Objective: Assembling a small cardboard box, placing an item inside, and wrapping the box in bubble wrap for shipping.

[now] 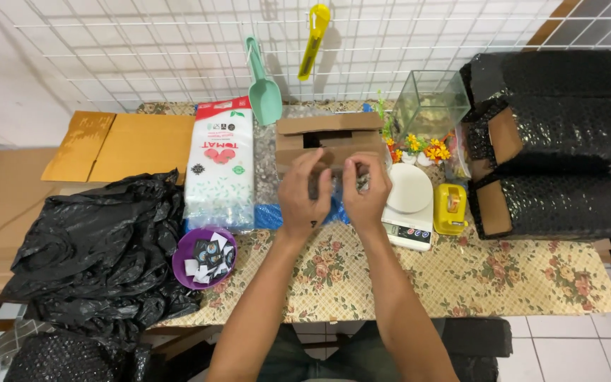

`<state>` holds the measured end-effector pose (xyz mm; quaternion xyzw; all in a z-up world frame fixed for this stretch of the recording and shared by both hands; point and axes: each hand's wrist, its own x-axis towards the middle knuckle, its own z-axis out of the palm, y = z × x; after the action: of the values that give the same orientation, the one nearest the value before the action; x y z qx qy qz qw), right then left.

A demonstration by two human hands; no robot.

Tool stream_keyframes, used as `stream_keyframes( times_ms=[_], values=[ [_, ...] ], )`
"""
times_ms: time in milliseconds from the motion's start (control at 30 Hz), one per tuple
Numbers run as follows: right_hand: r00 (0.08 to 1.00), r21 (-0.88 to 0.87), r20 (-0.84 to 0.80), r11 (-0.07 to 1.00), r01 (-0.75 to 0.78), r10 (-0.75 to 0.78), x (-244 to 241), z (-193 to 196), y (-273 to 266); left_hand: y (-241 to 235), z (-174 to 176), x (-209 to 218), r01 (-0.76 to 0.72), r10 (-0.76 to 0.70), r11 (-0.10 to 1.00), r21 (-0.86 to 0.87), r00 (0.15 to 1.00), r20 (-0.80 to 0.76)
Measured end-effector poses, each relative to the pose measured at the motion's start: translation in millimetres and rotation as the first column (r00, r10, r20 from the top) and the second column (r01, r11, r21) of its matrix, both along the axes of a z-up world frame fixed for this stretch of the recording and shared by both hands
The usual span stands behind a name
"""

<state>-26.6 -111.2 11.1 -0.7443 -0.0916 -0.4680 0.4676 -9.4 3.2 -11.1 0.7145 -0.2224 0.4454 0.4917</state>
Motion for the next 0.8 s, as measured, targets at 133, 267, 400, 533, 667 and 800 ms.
stream_keyframes(
  times_ms=[133, 267, 400, 533, 667, 800],
  values=[
    [0.996, -0.043, 0.087, 0.999, 0.03, -0.026, 5, 3, -8, 18, 0, 20, -0.096, 0.087, 0.99, 0.103, 0.993, 0.084],
    [0.999, -0.141, 0.014, 0.989, 0.04, -0.039, 2, 10, -3, 23, 57, 18, -0.102, 0.091, 0.976, 0.195, 0.994, 0.062],
    [0.991, -0.237, -0.088, 0.969, 0.074, -0.098, 2, 6, 0, 16, 65, 28, -0.039, 0.087, 0.923, 0.383, 0.99, -0.109],
    [0.99, -0.26, -0.056, 0.959, 0.112, -0.131, 9, -5, 0, 17, 47, 36, -0.1, 0.14, 0.888, 0.449, 0.989, -0.055],
    [0.987, -0.262, -0.079, 0.958, 0.113, -0.138, 6, -8, 1, 22, 36, 33, -0.103, 0.133, 0.918, 0.382, 0.99, -0.051],
    [0.986, -0.234, -0.131, 0.969, 0.075, -0.108, 18, -11, -10, 27, 36, 45, -0.048, 0.131, 0.903, 0.427, 0.977, -0.168]
  ],
)
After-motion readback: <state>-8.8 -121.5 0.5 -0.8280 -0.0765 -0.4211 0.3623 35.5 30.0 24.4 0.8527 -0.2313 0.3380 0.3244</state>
